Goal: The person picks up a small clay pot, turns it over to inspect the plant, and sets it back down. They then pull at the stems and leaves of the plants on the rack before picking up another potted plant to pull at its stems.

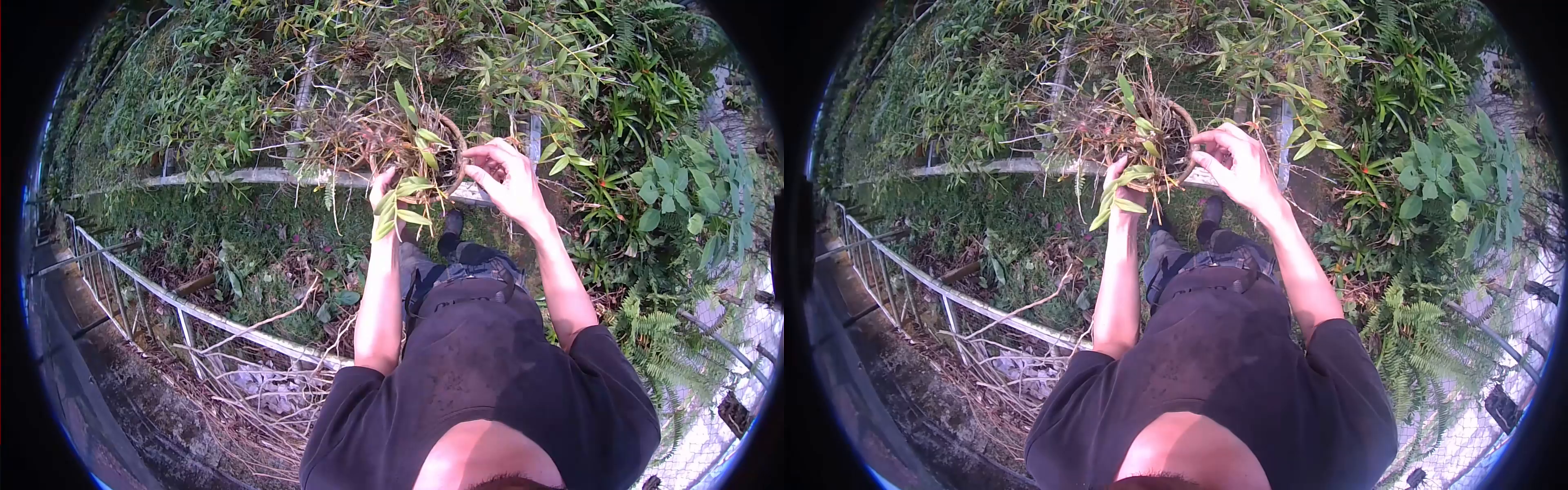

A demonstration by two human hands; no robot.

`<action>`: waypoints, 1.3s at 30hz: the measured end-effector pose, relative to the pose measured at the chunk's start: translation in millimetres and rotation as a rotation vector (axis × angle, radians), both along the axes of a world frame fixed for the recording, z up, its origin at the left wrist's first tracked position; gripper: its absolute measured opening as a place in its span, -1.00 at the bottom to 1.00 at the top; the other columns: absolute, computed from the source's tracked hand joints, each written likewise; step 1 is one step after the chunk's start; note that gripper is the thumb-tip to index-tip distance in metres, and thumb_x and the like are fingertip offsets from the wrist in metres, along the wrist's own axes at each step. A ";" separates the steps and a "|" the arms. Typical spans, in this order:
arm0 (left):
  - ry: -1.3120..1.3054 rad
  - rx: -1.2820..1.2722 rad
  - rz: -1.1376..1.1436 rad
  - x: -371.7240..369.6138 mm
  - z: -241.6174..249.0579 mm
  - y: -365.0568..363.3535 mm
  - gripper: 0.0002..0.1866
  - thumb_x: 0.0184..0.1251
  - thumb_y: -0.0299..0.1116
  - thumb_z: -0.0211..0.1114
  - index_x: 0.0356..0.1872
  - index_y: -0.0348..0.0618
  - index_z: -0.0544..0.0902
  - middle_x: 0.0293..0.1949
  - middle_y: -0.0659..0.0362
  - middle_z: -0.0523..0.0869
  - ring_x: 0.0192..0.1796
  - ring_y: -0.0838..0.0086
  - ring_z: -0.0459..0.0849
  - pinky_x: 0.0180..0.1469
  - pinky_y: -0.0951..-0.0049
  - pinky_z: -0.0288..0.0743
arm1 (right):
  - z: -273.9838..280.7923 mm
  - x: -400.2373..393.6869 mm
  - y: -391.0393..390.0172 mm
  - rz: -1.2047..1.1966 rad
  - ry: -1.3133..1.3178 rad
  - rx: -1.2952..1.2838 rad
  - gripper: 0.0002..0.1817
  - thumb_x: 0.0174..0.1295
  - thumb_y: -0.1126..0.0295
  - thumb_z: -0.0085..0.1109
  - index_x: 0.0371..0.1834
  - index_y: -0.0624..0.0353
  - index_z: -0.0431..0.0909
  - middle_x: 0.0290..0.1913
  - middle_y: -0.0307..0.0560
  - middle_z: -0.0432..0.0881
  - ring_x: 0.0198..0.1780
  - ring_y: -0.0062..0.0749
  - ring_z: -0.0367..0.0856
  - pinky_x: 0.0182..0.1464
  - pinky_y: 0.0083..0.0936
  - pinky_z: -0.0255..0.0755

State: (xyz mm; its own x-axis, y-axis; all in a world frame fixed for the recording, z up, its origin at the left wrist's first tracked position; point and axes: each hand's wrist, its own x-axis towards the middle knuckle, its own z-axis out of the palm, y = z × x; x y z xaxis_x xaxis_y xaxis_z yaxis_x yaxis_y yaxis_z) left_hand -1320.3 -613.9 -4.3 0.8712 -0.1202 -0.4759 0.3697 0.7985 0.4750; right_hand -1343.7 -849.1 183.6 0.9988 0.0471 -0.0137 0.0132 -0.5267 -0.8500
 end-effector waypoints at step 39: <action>0.097 -0.001 -0.106 18.5 29.2 -7.9 -0.72 0.28 -0.21 0.22 -0.18 -0.21 0.67 -0.37 0.09 0.75 -0.32 0.27 0.73 -0.18 0.26 0.63 | 10.4 -11.6 17.6 0.080 -0.064 -0.220 -0.84 0.21 0.37 0.30 -0.19 0.16 0.70 -0.24 -0.03 0.58 -0.21 -0.07 0.67 -0.12 -0.22 0.53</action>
